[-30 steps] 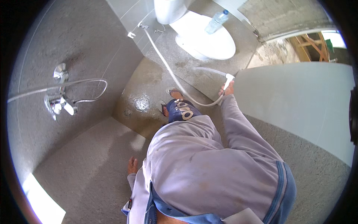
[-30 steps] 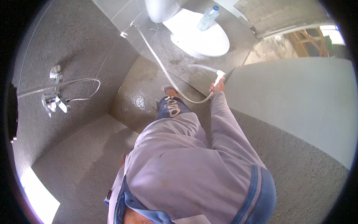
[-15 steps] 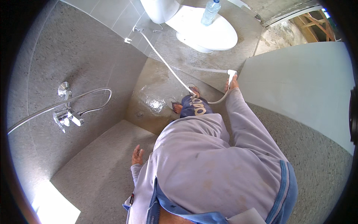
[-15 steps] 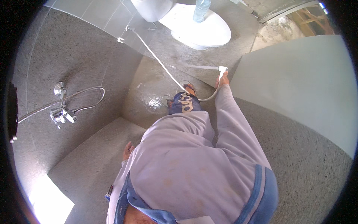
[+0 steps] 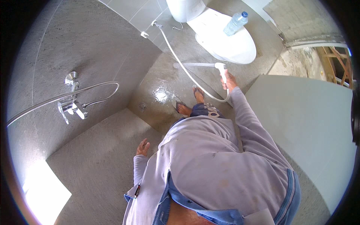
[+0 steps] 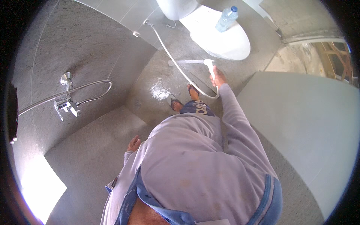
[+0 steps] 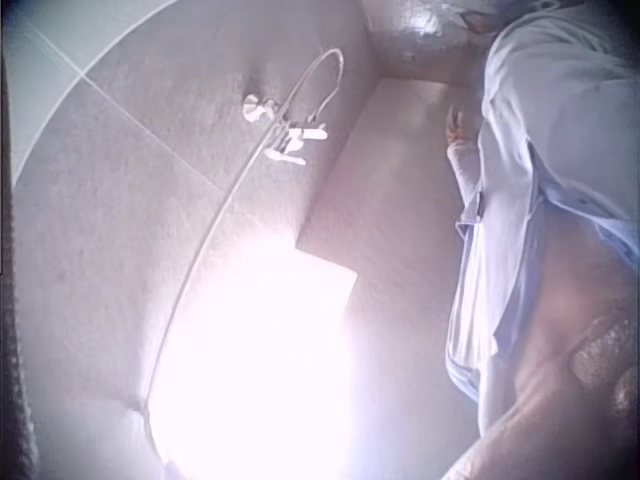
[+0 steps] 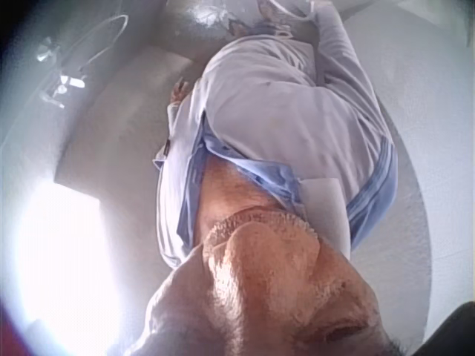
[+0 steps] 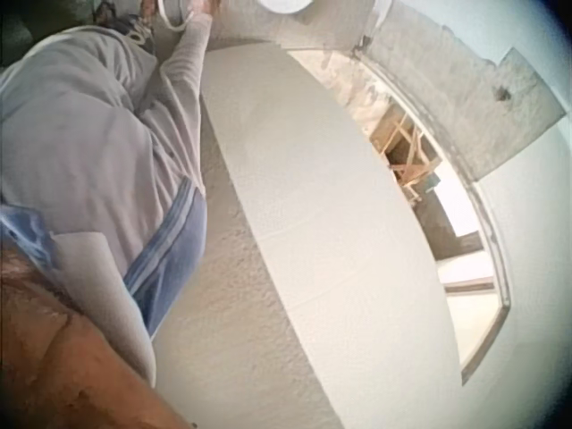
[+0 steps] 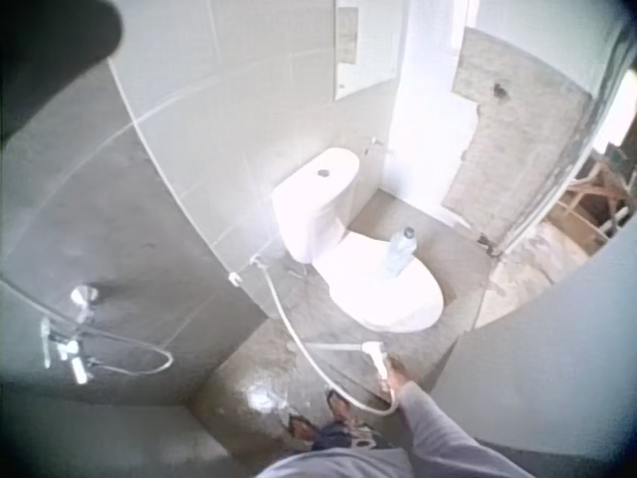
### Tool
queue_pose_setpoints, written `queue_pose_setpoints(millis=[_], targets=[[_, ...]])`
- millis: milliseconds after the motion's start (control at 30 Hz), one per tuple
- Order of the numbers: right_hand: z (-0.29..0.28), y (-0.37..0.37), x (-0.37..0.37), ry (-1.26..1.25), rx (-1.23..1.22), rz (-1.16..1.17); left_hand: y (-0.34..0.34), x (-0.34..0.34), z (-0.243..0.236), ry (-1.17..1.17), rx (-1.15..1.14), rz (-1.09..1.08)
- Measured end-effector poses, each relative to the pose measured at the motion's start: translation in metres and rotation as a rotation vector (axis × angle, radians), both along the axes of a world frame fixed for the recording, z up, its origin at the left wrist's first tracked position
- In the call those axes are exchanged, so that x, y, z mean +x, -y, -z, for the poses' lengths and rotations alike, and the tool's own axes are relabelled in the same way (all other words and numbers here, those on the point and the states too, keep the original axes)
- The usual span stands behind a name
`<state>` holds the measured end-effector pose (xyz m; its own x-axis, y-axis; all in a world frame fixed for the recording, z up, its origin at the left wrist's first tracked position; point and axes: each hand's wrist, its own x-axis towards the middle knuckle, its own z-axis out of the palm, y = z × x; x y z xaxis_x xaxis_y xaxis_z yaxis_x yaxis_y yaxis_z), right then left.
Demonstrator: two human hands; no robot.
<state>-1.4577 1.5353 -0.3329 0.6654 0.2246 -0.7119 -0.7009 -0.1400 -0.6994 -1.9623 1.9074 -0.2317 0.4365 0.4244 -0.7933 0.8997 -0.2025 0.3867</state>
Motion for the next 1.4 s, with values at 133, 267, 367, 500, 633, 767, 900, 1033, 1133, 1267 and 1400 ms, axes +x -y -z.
queue_pose_setpoints(millis=[133, 267, 367, 500, 633, 767, 900, 1033, 1133, 1267, 1400], targets=[[0.005, -0.053, 0.040, 0.251, -0.123, -0.359, 0.024, 0.028, -0.015, 0.065, -0.029, -0.107], [0.003, -0.078, 0.069, 0.443, -0.443, -0.861, 0.071, 0.077, -0.032, 0.191, -0.062, -0.234], [0.025, -0.080, 0.074, 0.422, -0.517, -1.058, 0.099, 0.011, 0.026, 0.113, -0.156, -0.282], [0.056, -0.057, 0.051, 0.382, -0.572, -1.107, 0.113, -0.026, 0.047, 0.092, -0.229, -0.193], [0.070, -0.040, 0.026, 0.299, -0.621, -1.133, 0.095, -0.036, 0.041, -0.085, -0.168, -0.189], [0.082, -0.028, 0.016, 0.332, -0.504, -1.081, 0.095, 0.025, 0.021, 0.092, -0.183, -1.018], [0.100, -0.032, 0.015, 0.257, -0.490, -1.099, 0.103, 0.080, 0.000, 0.225, -0.179, -0.974], [0.032, -0.050, 0.012, 0.333, -0.372, -1.227, 0.133, 0.076, 0.015, 0.132, -0.138, -0.715], [0.006, -0.052, 0.007, 0.328, -0.422, -1.510, 0.140, 0.061, 0.049, -0.016, -0.095, -0.436], [-0.001, -0.051, -0.010, 0.366, -0.421, -1.540, 0.141, 0.078, 0.061, -0.013, -0.218, -0.480], [-0.014, -0.096, -0.039, 0.419, -0.329, -1.384, 0.143, 0.219, 0.021, 0.250, -0.521, -0.643]])
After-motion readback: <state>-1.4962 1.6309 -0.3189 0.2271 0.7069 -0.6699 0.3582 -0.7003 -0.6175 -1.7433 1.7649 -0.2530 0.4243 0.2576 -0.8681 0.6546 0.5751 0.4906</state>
